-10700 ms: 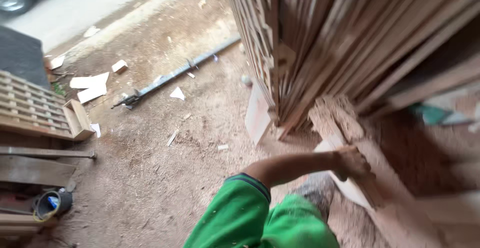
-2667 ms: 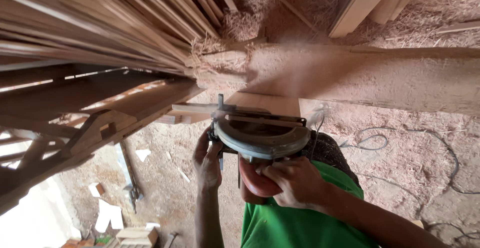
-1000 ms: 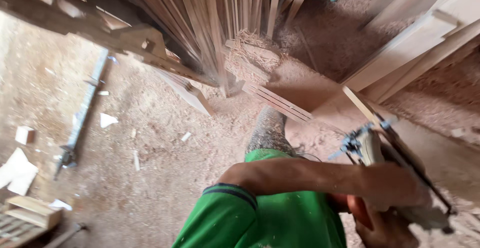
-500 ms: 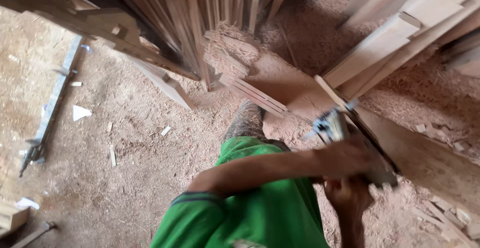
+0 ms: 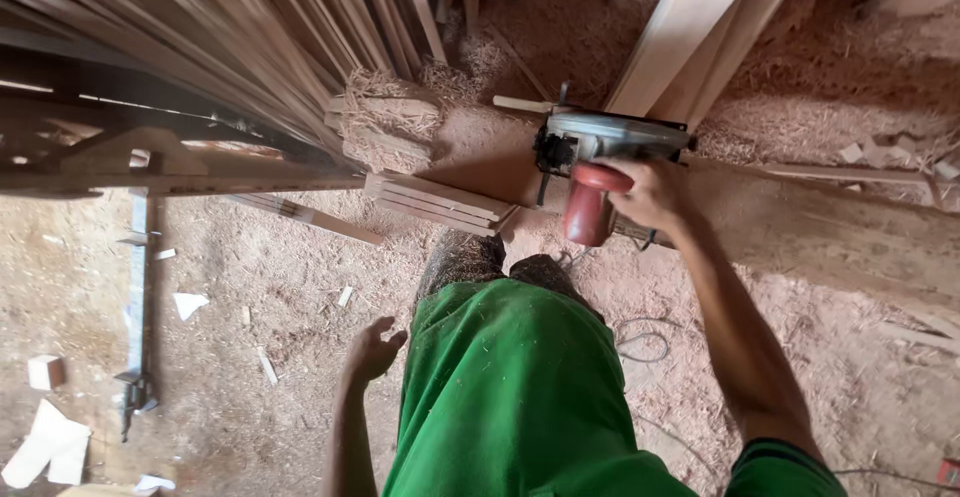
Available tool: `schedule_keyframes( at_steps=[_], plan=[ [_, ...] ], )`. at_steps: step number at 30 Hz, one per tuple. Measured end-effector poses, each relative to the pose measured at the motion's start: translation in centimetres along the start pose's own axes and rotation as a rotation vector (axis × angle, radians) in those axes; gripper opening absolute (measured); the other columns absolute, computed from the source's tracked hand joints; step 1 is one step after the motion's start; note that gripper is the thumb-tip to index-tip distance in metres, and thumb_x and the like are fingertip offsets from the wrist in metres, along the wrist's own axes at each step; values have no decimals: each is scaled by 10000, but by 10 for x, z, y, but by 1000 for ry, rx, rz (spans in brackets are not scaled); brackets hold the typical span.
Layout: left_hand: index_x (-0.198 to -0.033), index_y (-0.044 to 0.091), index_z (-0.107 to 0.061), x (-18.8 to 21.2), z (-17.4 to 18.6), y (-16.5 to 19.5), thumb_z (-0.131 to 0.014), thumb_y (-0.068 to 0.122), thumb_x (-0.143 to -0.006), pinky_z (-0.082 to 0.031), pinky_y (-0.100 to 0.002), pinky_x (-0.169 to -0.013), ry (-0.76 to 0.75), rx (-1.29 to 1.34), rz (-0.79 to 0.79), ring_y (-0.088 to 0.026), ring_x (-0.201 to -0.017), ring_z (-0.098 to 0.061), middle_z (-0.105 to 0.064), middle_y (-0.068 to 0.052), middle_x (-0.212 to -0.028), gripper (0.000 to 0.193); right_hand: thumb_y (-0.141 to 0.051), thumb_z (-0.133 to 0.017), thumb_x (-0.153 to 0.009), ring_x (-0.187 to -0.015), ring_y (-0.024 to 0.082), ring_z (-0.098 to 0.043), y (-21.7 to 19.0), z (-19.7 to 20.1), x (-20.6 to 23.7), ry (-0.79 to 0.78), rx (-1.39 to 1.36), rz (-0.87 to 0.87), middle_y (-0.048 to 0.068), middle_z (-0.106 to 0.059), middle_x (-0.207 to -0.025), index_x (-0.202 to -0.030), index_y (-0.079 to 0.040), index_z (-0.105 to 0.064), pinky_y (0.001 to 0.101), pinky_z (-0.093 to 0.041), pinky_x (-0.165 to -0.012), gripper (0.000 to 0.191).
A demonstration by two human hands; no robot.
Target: The person cuts wooden planks and strips with a handheld circular saw, resting each piece on a large wooden beam used as a work surface. They position a plank against the saw, guide the saw through the wood, then move cut pieces aside and place new stock on the beam to cut the next piece.
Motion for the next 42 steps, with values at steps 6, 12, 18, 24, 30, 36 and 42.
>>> schedule_keyframes(
  at_steps=[6,12,18,24,30,36,42],
  plan=[
    [-1485,91,-535,-10,13,87,-610,407,-968,-471,-508,-1119,60,187,-163,-334,-1368,-568,-562,-184,-1535,611,-69,-778,-824,-1023,302,-708,35,29,39,-18,-87,80,129,-736,-1159,-1182,-163,-742,477,-589,-965,372],
    [-1530,226,-356,-32,31,207,-585,590,-795,-573,-557,-873,-104,1394,-62,-368,-1073,-635,-481,-114,-1427,852,-162,-769,-867,-1151,330,-678,38,35,60,131,80,-198,103,-717,-1226,-1277,-204,-720,517,-571,-1033,415],
    [-1366,-71,-466,-56,48,241,-763,135,-782,-628,-444,-609,249,1668,-175,-342,-877,-666,-604,-220,-1108,687,-198,-760,-885,-1349,430,-488,-41,32,91,471,467,-311,227,-557,-1401,-1417,-49,-647,607,-377,-1134,564],
    [-1262,164,-386,-40,43,213,-710,-96,-682,-578,-320,-570,722,1701,-107,-183,-795,-643,-601,-85,-1060,714,-170,-722,-882,-1286,415,-515,-106,-20,112,390,266,-125,217,-542,-1329,-1314,-25,-648,531,-447,-1102,461],
    [-1168,-96,-440,-29,50,149,-623,-138,-694,-555,-294,-558,738,1637,-260,-191,-740,-571,-541,-149,-985,509,-151,-702,-875,-1257,391,-549,-101,-32,185,331,327,-194,186,-570,-1321,-1303,-43,-683,500,-474,-1091,442],
    [-1154,3,-472,-11,42,78,-570,-126,-650,-463,-280,-493,619,1714,-92,-155,-664,-508,-487,-80,-859,529,-196,-710,-859,-1219,396,-554,-73,-47,272,178,447,-482,171,-581,-1328,-1296,-58,-692,500,-492,-1021,459],
    [-1355,24,-348,-14,22,28,-679,-31,-745,-483,-321,-596,708,1779,-309,-202,-745,-512,-494,-128,-961,697,-234,-703,-845,-1194,404,-569,-91,-84,274,-14,459,-563,161,-587,-1313,-1283,-96,-708,500,-511,-973,458]
  ],
)
Point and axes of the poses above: each hand's wrist, its own x-axis away from the middle knuckle, its own z-axis out of the back of the hand, y = z × x, the point moved 6 cm from there along -x, towards the middle knuckle
